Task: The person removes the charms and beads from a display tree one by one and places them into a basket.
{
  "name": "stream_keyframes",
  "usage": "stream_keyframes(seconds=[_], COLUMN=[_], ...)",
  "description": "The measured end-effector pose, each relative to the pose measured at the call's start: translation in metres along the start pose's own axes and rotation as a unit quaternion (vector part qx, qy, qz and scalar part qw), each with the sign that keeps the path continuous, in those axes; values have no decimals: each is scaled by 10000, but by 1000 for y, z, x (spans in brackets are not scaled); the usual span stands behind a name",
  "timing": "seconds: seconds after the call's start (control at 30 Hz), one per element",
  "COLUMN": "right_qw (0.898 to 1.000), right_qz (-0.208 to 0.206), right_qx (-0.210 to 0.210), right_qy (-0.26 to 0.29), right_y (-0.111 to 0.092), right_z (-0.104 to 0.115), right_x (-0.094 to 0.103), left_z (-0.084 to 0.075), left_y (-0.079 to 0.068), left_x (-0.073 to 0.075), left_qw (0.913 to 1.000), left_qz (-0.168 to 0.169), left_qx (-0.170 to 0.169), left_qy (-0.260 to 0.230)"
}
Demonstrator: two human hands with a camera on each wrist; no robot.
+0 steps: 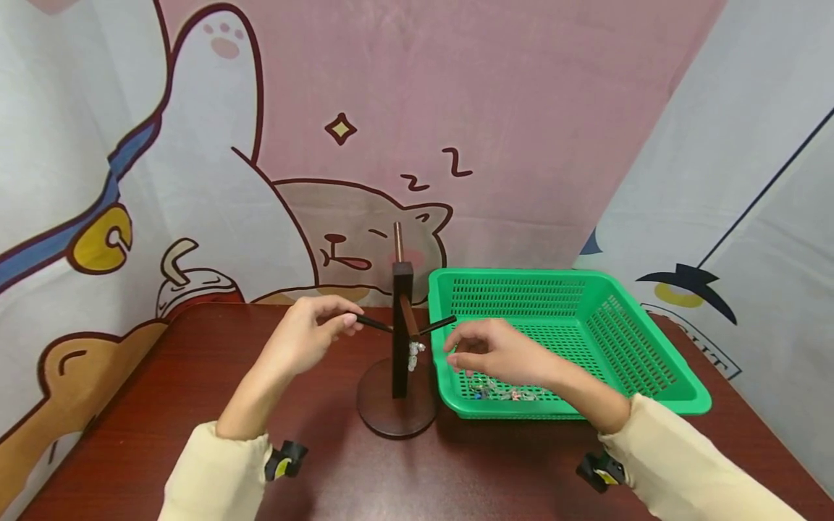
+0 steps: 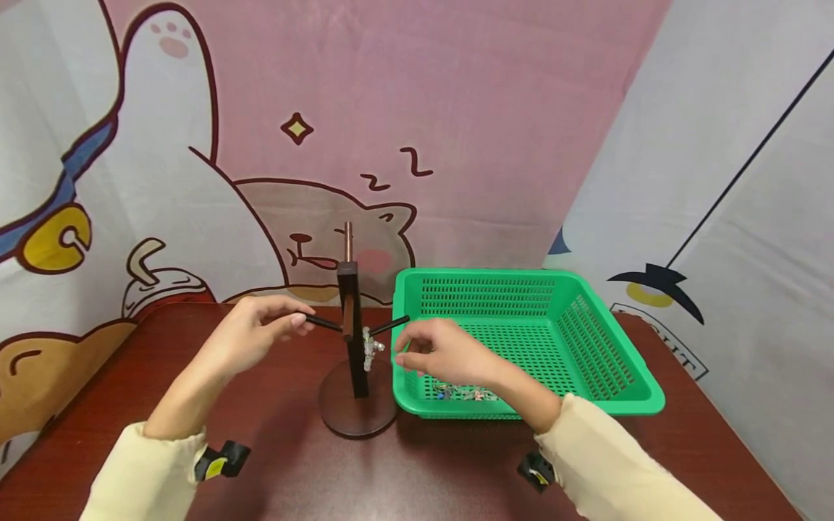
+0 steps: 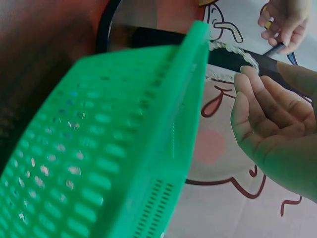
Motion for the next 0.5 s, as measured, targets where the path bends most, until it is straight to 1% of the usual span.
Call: stream_keyframes(seconds=[0.1, 0.37, 0.5], right_qw=[10000, 9995, 9990], right_qz=[-43, -173, -233], right_qx=[-59, -268, -378], right_qy=[65, -40, 44], right_y=[3, 12, 17], right_z=[0, 3, 2], right_x=[-7, -19, -25], left_z=[0, 0, 0], left_y=[0, -1, 0], left_x=[0, 1, 1], left_qw=[10000, 10000, 10000], left_qz=[5, -22, -9], left_qx=[25, 21, 15], left_qy=[-49, -54, -57])
Point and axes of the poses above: each hand's wrist, its own y-axis towards the middle knuckle, its own x-axis out of the back of the hand, z = x × y, the point moved 5 cm from there along y, towards the middle knuckle, and after that the axes turned 15 degrees about -y, right-handed, at the moved point
